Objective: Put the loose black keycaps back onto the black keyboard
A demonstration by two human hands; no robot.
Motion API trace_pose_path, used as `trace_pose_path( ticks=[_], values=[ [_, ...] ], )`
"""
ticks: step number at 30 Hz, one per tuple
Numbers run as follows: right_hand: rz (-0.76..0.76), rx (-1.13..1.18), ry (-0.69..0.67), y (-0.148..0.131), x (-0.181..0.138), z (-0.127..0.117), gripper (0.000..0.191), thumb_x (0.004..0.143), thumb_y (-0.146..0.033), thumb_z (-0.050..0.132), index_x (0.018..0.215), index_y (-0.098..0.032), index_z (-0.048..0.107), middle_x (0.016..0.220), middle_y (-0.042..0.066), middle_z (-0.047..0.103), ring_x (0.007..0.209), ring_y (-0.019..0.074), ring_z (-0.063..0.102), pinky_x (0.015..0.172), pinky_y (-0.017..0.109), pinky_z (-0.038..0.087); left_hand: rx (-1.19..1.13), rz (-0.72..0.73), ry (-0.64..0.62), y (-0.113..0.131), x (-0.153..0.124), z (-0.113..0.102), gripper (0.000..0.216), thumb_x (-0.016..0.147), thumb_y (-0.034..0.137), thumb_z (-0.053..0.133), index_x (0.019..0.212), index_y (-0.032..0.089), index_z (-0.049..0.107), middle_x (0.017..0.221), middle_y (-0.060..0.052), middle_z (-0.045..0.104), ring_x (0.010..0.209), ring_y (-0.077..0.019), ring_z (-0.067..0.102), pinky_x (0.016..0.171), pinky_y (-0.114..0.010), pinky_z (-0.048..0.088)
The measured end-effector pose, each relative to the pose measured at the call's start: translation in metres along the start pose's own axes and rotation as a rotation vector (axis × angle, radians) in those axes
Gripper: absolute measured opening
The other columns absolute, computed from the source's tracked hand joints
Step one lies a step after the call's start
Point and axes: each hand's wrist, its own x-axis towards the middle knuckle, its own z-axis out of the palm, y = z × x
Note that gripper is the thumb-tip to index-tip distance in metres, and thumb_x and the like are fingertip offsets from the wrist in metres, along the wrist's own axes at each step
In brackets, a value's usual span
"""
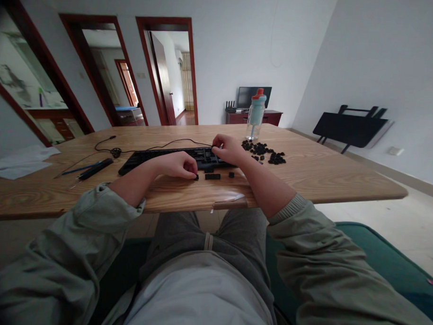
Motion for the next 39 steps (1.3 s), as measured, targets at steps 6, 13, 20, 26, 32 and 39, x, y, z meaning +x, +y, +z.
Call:
trace_pose_path(
  ticks=[6, 13, 20, 26, 32, 39],
  values=[
    [0.017, -0.009, -0.009, 0.000, 0.000, 0.001, 0.015, 0.068, -0.025, 0.058, 0.078, -0.016, 0.064, 0.072, 0.002, 0.063, 0.062, 0.0146, 0.051, 0.060, 0.028, 0.040, -0.012, 0.010, -0.014, 0.000, 0.000, 0.000, 0.019, 0.071, 0.031, 0.072, 0.084, 0.016, 0.074, 0.064, 0.002, 0.064, 0.056, -0.0110, 0.053, 0.058, -0.024, 0.041],
    [0.048, 0.074, -0.076, 0.000, 0.001, 0.002, 0.024, 0.071, -0.030, 0.064, 0.085, -0.014, 0.073, 0.073, 0.004, 0.068, 0.063, 0.0146, 0.053, 0.058, 0.028, 0.040, 0.066, 0.054, 0.341, -0.007, 0.005, 0.000, 0.027, 0.078, 0.036, 0.068, 0.096, 0.017, 0.072, 0.074, 0.000, 0.067, 0.063, -0.0119, 0.055, 0.059, -0.024, 0.041],
    [0.154, 0.305, -0.193, -0.012, 0.001, 0.006, 0.037, 0.072, -0.043, 0.074, 0.095, -0.014, 0.076, 0.071, 0.003, 0.069, 0.060, 0.0128, 0.053, 0.054, 0.026, 0.039, 0.054, 0.023, 0.616, -0.001, 0.012, 0.006, 0.031, 0.080, 0.036, 0.070, 0.104, 0.015, 0.072, 0.085, -0.003, 0.072, 0.067, -0.0117, 0.056, 0.064, -0.024, 0.043],
    [0.200, 0.365, -0.330, -0.021, -0.002, 0.004, 0.038, 0.075, -0.044, 0.072, 0.098, -0.015, 0.076, 0.062, -0.001, 0.061, 0.052, 0.0101, 0.048, 0.047, 0.024, 0.033, 0.097, 0.034, 0.670, 0.005, 0.012, 0.007, 0.025, 0.082, 0.033, 0.069, 0.097, 0.014, 0.075, 0.080, -0.004, 0.071, 0.068, -0.0124, 0.057, 0.067, -0.024, 0.043],
    [0.183, 0.355, -0.348, -0.014, -0.002, 0.005, 0.034, 0.075, -0.044, 0.072, 0.094, -0.016, 0.078, 0.071, 0.002, 0.068, 0.056, 0.0104, 0.051, 0.050, 0.024, 0.037, 0.060, 0.061, 0.627, -0.001, 0.012, 0.006, 0.029, 0.080, 0.025, 0.067, 0.105, 0.015, 0.075, 0.087, -0.004, 0.074, 0.066, -0.0113, 0.056, 0.065, -0.023, 0.044],
    [0.210, 0.340, -0.311, -0.015, -0.001, 0.000, 0.035, 0.073, -0.041, 0.071, 0.093, -0.014, 0.077, 0.071, 0.003, 0.069, 0.054, 0.0110, 0.050, 0.050, 0.025, 0.038, 0.110, 0.122, 0.485, -0.009, 0.014, 0.004, 0.025, 0.076, 0.023, 0.064, 0.096, 0.016, 0.078, 0.081, -0.002, 0.073, 0.064, -0.0118, 0.056, 0.062, -0.024, 0.042]
  ],
)
